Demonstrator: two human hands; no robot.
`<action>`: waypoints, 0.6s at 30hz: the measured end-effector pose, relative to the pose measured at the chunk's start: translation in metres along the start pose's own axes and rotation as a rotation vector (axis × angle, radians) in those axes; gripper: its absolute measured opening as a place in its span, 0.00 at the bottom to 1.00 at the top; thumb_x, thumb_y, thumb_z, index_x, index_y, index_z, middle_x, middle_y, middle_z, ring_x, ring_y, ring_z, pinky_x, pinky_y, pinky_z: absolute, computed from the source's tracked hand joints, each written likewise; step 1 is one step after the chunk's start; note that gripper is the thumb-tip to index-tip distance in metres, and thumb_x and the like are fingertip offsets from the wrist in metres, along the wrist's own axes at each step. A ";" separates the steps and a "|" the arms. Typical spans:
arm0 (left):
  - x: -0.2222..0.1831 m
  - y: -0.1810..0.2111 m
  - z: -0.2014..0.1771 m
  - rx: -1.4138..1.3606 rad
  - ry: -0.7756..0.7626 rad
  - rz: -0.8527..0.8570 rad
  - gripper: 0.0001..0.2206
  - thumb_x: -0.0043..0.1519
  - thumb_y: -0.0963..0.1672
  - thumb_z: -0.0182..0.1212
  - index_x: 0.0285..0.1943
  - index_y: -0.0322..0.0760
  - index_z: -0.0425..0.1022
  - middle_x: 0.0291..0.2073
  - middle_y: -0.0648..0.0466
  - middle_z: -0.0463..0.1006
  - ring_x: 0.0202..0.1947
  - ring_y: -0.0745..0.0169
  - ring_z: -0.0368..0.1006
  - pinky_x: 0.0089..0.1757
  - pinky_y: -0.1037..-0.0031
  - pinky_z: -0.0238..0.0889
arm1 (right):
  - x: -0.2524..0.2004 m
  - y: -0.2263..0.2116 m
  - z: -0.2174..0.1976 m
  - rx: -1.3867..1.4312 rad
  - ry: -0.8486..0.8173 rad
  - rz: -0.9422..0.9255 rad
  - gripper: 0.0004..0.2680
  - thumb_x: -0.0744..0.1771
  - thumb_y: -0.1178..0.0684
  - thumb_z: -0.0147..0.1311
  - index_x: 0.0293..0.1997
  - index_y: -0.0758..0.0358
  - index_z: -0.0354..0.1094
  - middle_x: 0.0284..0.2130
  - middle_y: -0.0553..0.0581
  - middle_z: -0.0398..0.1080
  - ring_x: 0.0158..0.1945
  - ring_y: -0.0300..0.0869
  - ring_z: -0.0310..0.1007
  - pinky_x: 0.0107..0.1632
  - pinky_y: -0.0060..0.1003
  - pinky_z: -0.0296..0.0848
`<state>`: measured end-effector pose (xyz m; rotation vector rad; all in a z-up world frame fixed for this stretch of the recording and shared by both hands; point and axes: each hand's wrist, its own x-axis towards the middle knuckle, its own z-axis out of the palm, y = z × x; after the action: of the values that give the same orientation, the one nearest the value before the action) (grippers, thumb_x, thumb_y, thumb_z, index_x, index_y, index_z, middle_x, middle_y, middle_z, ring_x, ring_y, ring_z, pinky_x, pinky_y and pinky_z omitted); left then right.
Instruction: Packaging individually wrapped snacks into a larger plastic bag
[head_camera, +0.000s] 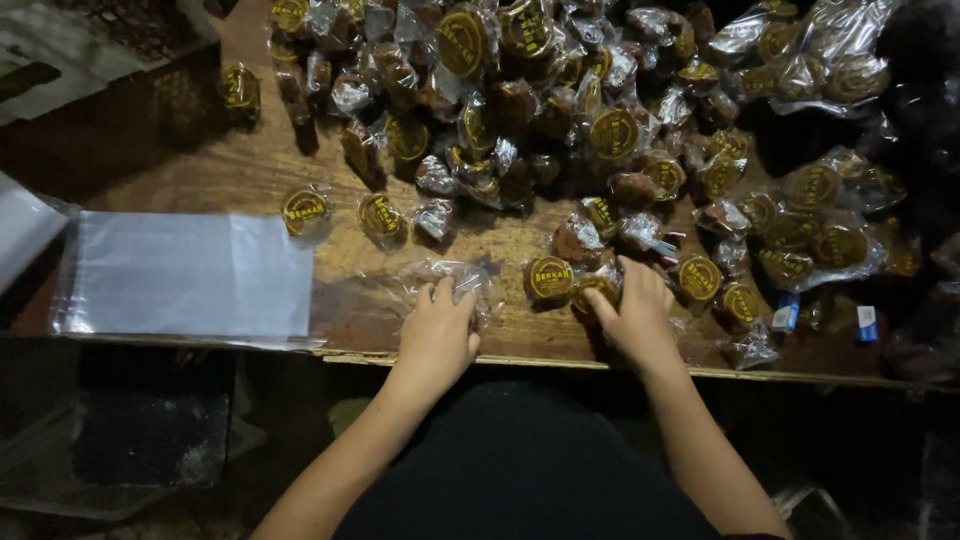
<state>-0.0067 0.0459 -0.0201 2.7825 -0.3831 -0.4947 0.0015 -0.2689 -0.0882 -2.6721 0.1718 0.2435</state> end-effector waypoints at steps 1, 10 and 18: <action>0.000 -0.001 0.001 -0.001 0.000 0.001 0.21 0.54 0.46 0.68 0.56 0.38 0.74 0.61 0.34 0.66 0.61 0.26 0.64 0.44 0.50 0.76 | 0.001 0.010 0.012 -0.099 0.109 -0.132 0.28 0.65 0.36 0.60 0.67 0.62 0.58 0.54 0.66 0.62 0.59 0.61 0.62 0.59 0.59 0.63; -0.003 0.006 -0.013 -0.024 -0.006 -0.015 0.22 0.58 0.51 0.64 0.60 0.41 0.76 0.63 0.37 0.66 0.67 0.26 0.58 0.54 0.37 0.61 | -0.022 -0.078 -0.042 0.186 -0.421 -0.259 0.22 0.63 0.57 0.56 0.67 0.61 0.62 0.50 0.71 0.72 0.56 0.61 0.74 0.56 0.52 0.74; 0.001 0.000 -0.008 -0.104 0.089 0.126 0.33 0.53 0.43 0.68 0.69 0.30 0.64 0.60 0.36 0.72 0.59 0.33 0.70 0.56 0.46 0.63 | 0.005 -0.123 0.058 0.868 -0.532 0.189 0.17 0.65 0.46 0.59 0.60 0.56 0.75 0.55 0.63 0.75 0.60 0.54 0.74 0.64 0.49 0.67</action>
<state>-0.0031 0.0474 -0.0130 2.6485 -0.4944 -0.3499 0.0183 -0.1335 -0.0887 -1.6672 0.2800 0.7340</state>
